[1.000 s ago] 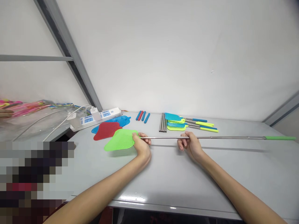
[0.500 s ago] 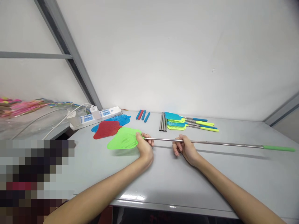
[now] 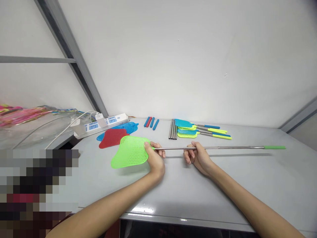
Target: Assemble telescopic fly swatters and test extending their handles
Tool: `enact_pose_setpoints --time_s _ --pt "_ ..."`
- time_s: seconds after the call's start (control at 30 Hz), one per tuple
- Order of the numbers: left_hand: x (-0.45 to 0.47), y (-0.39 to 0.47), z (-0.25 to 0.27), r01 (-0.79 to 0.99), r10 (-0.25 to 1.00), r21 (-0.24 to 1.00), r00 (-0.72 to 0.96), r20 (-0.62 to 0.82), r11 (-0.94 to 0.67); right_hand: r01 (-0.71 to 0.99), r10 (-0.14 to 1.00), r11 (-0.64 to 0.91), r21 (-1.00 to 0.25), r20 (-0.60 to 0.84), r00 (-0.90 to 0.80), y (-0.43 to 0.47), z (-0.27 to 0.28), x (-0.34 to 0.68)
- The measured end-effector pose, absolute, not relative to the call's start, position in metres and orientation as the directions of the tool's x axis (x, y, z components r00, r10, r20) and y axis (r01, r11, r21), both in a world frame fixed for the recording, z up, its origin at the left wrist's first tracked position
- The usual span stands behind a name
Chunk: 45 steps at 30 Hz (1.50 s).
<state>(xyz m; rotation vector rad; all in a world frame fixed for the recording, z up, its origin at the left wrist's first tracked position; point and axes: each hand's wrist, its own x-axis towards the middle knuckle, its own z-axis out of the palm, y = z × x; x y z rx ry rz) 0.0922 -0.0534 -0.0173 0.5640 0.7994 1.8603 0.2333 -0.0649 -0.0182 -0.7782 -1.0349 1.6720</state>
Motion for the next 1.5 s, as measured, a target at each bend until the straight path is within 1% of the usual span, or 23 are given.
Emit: enact_pose_setpoints --time_s 0.17,0.37,0.53,0.77,1.03,1.37,1.5 --pt "0.095 -0.058 -0.013 -0.610 0.917 0.722 -0.389 0.085 -0.326 -0.457 0.941 -0.179 -0.871 -0.016 -0.338 -0.068 -0.020 0.229" --pt "0.095 -0.058 -0.016 -0.615 0.920 0.717 -0.380 0.093 -0.327 -0.455 0.938 -0.199 -0.868 -0.035 -0.344 -0.068 -0.021 0.229" --pt "0.096 -0.061 -0.017 -0.612 0.921 0.715 -0.371 0.119 -0.339 -0.463 0.939 -0.189 -0.866 -0.021 -0.343 -0.069 -0.023 0.228" --pt "0.099 -0.066 -0.017 -0.604 0.916 0.700 -0.350 0.197 -0.382 -0.487 0.933 -0.209 -0.848 -0.024 -0.358 -0.070 -0.023 0.225" --pt "0.100 -0.072 -0.018 -0.618 0.919 0.688 -0.338 0.204 -0.380 -0.487 0.937 -0.201 -0.850 -0.022 -0.349 -0.072 -0.021 0.222" --pt "0.103 -0.074 -0.019 -0.621 0.934 0.705 -0.310 0.178 -0.341 -0.471 0.926 -0.226 -0.853 -0.039 -0.374 -0.075 -0.018 0.215" --pt "0.103 -0.075 -0.020 -0.626 0.941 0.710 -0.293 0.170 -0.323 -0.469 0.923 -0.212 -0.857 -0.018 -0.384 -0.076 -0.019 0.215"
